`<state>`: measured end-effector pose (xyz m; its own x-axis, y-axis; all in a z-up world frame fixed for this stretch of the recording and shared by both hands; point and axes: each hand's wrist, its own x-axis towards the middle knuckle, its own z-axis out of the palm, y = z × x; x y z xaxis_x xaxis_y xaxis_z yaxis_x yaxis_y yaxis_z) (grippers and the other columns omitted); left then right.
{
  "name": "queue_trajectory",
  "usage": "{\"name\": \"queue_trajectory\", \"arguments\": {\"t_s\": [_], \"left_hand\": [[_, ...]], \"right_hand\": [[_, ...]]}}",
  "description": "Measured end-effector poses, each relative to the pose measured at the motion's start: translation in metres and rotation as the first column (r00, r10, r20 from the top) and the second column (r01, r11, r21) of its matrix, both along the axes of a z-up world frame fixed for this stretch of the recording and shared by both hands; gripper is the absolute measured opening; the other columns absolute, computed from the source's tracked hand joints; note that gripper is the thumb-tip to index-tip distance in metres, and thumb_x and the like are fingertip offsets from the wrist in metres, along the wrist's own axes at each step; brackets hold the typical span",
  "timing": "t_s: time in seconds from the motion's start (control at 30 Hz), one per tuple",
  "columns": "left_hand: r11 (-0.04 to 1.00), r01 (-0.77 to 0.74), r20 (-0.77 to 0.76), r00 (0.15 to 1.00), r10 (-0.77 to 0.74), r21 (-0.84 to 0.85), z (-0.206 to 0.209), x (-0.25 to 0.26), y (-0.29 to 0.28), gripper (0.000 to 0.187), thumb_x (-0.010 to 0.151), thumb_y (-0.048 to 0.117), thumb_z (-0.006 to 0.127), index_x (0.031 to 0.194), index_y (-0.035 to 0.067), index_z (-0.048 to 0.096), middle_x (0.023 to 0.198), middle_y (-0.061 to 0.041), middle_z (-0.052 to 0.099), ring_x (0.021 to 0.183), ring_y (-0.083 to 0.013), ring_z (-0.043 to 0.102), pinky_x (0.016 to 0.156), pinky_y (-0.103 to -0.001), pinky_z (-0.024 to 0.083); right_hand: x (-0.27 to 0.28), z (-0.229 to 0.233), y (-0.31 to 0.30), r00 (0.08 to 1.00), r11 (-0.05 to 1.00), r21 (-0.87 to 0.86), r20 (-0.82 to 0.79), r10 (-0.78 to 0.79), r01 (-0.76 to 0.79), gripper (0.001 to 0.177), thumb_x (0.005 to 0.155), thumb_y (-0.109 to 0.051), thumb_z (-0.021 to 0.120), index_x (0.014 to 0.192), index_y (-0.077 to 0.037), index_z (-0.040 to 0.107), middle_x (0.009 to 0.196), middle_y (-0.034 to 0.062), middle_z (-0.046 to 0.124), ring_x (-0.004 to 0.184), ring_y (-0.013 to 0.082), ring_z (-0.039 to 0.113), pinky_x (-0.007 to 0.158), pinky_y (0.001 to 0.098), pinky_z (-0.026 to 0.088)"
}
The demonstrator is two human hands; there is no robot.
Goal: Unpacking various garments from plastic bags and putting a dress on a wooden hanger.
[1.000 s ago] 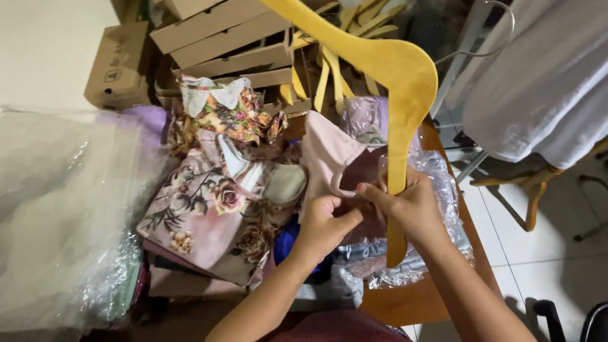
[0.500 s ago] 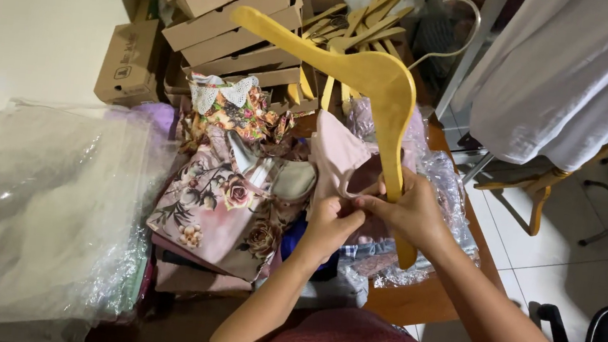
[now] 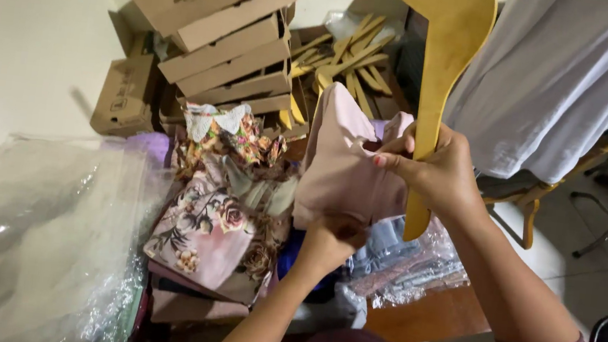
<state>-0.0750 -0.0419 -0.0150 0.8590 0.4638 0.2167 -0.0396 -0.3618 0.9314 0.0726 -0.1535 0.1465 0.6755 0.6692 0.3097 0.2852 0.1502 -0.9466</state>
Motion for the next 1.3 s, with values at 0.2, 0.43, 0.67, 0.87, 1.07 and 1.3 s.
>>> {"name": "queue_trajectory", "arguments": {"t_s": [0.2,0.43,0.67,0.87,1.07,1.3], "left_hand": [[0.899,-0.168,-0.188,0.947,0.262,0.405,-0.045,0.017,0.024,0.018,0.086,0.026,0.073,0.088,0.009,0.077,0.09,-0.015,0.076,0.082,-0.0366,0.072,0.072,-0.046,0.057],[0.973,-0.171,-0.051,0.982,0.18,0.155,0.009,-0.028,0.046,0.022,0.079,0.025,0.076,0.092,0.006,0.076,0.085,-0.013,0.079,0.079,-0.0289,0.078,0.071,-0.042,0.059],[0.895,-0.268,0.111,0.963,0.245,0.356,0.121,-0.037,0.009,0.066,0.064,0.024,0.087,0.118,-0.003,0.062,0.098,-0.017,0.071,0.088,-0.0343,0.07,0.077,-0.046,0.056],[0.946,-0.312,-0.114,0.94,0.32,0.082,0.078,0.002,0.068,0.04,0.082,0.006,0.072,0.121,0.012,0.069,0.102,-0.009,0.076,0.083,-0.0275,0.073,0.065,-0.038,0.057],[0.963,-0.268,0.104,0.958,0.269,-0.023,0.05,0.031,0.148,0.011,0.101,0.013,0.068,0.105,0.005,0.074,0.093,-0.013,0.08,0.075,-0.0158,0.074,0.059,-0.02,0.056],[0.918,-0.096,-0.472,0.834,0.285,0.385,0.127,0.033,0.119,0.026,0.086,0.019,0.073,0.112,0.02,0.075,0.084,-0.009,0.079,0.069,-0.027,0.074,0.058,-0.04,0.055]], "right_hand": [[-0.014,0.043,0.006,0.999,0.996,0.083,-0.023,0.041,-0.039,0.04,0.079,0.006,0.083,0.078,-0.01,0.046,0.083,0.0027,0.069,0.081,0.0103,0.069,0.062,0.0255,0.054],[-0.011,0.003,0.003,0.988,0.997,-0.051,-0.144,0.048,-0.056,0.038,0.078,0.005,0.085,0.078,-0.008,0.049,0.077,0.0029,0.063,0.073,0.0132,0.065,0.056,0.0283,0.048],[-0.019,-0.045,0.004,0.95,0.965,-0.007,-0.179,0.255,-0.261,0.027,0.078,0.0,0.082,0.08,-0.007,0.056,0.081,0.0054,0.074,0.084,0.016,0.076,0.074,0.0308,0.065],[-0.016,-0.02,-0.029,0.986,0.962,-0.233,-0.12,0.114,-0.14,0.019,0.078,-0.013,0.081,0.092,-0.008,0.07,0.079,0.0047,0.075,0.069,0.0151,0.071,0.063,0.0306,0.059],[0.018,-0.082,-0.081,0.999,0.932,-0.36,-0.001,-0.042,0.039,0.018,0.078,-0.02,0.083,0.077,-0.006,0.071,0.064,0.0009,0.07,0.058,0.0104,0.064,0.053,0.0282,0.053],[0.048,-0.173,-0.151,0.988,0.907,-0.397,-0.007,-0.157,0.141,0.026,0.086,-0.023,0.077,0.076,0.0,0.07,0.059,0.0012,0.059,0.056,0.0112,0.052,0.05,0.0303,0.043]]}}
